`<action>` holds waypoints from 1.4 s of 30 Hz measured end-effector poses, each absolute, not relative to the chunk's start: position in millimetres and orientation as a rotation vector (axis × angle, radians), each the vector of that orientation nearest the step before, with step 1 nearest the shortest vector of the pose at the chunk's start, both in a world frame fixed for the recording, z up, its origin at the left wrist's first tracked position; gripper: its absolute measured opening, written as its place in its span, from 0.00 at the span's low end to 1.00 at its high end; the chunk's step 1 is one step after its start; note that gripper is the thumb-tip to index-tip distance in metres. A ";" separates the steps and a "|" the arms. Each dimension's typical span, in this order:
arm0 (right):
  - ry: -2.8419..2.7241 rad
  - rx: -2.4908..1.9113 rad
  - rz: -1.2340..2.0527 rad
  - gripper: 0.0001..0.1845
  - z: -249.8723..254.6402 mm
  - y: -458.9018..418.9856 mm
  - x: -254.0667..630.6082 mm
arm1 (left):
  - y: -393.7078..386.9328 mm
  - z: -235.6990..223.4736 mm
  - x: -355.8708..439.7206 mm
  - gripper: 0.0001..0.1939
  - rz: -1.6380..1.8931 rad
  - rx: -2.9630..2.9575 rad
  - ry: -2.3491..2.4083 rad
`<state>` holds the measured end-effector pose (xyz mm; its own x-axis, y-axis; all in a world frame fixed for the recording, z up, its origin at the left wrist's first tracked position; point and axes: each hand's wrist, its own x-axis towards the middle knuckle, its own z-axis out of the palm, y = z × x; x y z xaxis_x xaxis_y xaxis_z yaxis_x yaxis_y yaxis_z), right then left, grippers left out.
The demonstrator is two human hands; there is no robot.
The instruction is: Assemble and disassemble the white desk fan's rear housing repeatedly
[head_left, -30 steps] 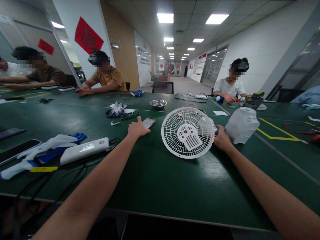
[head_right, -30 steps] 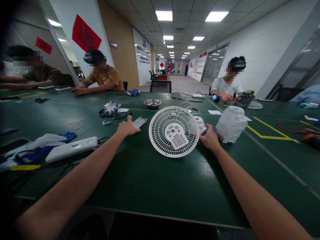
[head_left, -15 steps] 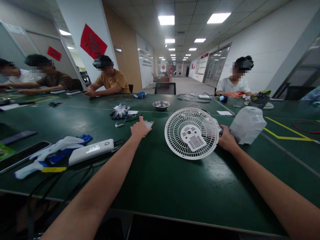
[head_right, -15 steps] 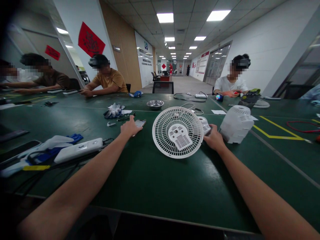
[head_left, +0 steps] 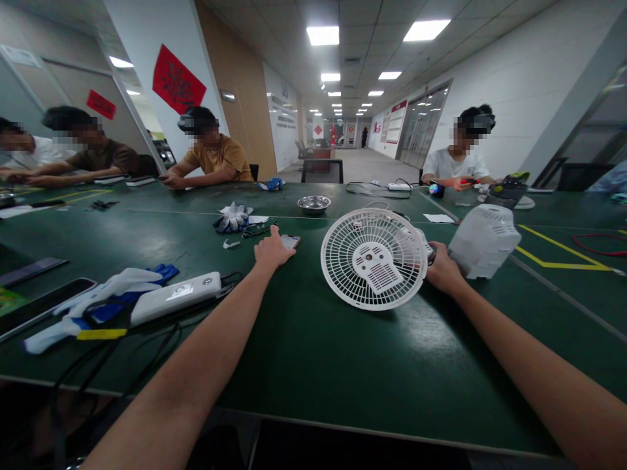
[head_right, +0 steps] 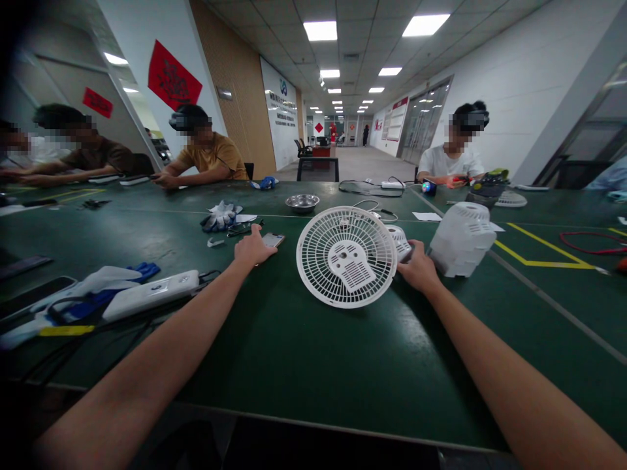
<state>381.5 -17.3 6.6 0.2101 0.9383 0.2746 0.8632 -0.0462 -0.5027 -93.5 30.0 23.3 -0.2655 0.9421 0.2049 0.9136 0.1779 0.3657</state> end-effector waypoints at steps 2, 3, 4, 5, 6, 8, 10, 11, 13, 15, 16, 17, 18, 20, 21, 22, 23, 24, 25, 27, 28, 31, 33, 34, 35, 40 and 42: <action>-1.667 -1.917 0.174 0.55 6.7 -17.1 381.4 | 30.9 22.7 -93.8 0.50 0.649 1.877 2.364; -1.668 -1.915 0.174 0.55 6.7 -16.8 381.4 | 31.4 22.5 -93.8 0.50 0.646 1.883 2.370; -1.669 -1.913 0.171 0.54 6.6 -16.6 381.6 | 32.0 22.3 -93.8 0.50 0.642 1.889 2.374; -1.669 -1.914 0.168 0.54 6.5 -16.3 381.7 | 32.6 22.2 -93.7 0.49 0.638 1.893 2.380; -1.670 -1.916 0.164 0.53 6.3 -16.1 381.9 | 33.2 22.1 -93.5 0.49 0.635 1.895 2.386; -1.670 -1.922 0.155 0.53 5.6 -15.8 382.2 | 34.5 21.8 -93.5 0.48 0.635 1.897 2.396; -1.673 -1.918 0.147 0.52 4.9 -15.9 382.3 | 35.6 21.0 -94.1 0.47 0.651 1.893 2.411; -1.675 -1.914 0.144 0.51 4.7 -16.0 382.3 | 36.1 20.4 -94.7 0.46 0.663 1.886 2.422; -1.678 -1.906 0.140 0.51 4.6 -16.9 381.8 | 36.5 18.9 -96.0 0.46 0.681 1.873 2.443; -1.676 -1.905 0.134 0.50 5.4 -18.3 380.8 | 36.3 17.4 -95.6 0.46 0.709 1.882 2.470; -1.669 -1.907 0.131 0.49 6.1 -19.1 380.1 | 35.9 16.9 -93.9 0.44 0.752 1.900 2.481; -1.660 -1.908 0.131 0.49 6.8 -20.0 379.2 | 35.5 16.5 -90.8 0.42 0.828 1.925 2.478; -1.648 -1.907 0.135 0.48 7.5 -20.8 378.3 | 34.9 16.4 -86.2 0.39 0.935 1.954 2.447; -1.626 -1.894 0.141 0.47 8.6 -22.0 376.5 | 33.0 16.1 -72.5 0.35 1.206 1.990 2.227; -1.620 -1.885 0.136 0.47 8.7 -22.2 375.7 | 31.5 15.7 -63.7 0.34 1.312 1.981 2.029; -1.615 -1.877 0.125 0.47 8.4 -22.2 375.2 | 29.6 14.9 -54.1 0.32 1.392 1.929 1.789; -1.613 -1.869 0.111 0.47 7.8 -21.9 374.8 | 27.0 13.8 -44.1 0.32 1.423 1.848 1.536; -1.611 -1.866 0.097 0.48 6.9 -21.5 374.7 | 23.8 12.2 -33.9 0.33 1.422 1.744 1.297; -1.610 -1.867 0.088 0.48 5.8 -21.1 374.7 | 20.1 10.3 -24.1 0.34 1.371 1.632 1.084; -1.606 -1.872 0.082 0.49 4.1 -20.6 374.8 | 11.6 6.7 -6.6 0.34 1.204 1.443 0.827; -1.604 -1.880 0.078 0.49 4.1 -20.7 374.5 | 7.3 5.4 0.5 0.29 1.157 1.384 0.798; -1.570 -1.810 0.000 0.46 9.7 -23.4 370.9 | -3.8 5.3 14.4 0.14 1.183 1.271 0.892; -1.510 -1.614 0.049 0.39 17.4 -27.3 364.4 | -9.0 8.0 18.0 0.09 1.224 1.267 0.979; -1.480 -1.504 0.128 0.35 21.3 -29.9 359.5 | -11.2 9.6 18.6 0.08 1.243 1.285 1.017; -1.461 -1.411 0.233 0.31 24.6 -33.1 353.3 | -13.4 11.2 18.8 0.07 1.261 1.317 1.050; -1.546 -1.237 0.795 0.27 27.2 -56.8 311.0 | -25.5 17.0 18.1 0.11 1.481 1.579 1.078; -1.491 -1.057 1.295 0.28 25.4 -68.3 296.0 | -28.9 19.0 16.5 0.13 1.602 1.708 1.122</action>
<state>296.0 -68.3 25.4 -0.2595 0.9624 0.0802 0.0555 0.0978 -0.9937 16.5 -28.9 19.0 -0.0524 0.8469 0.5292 0.2073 -0.5091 0.8354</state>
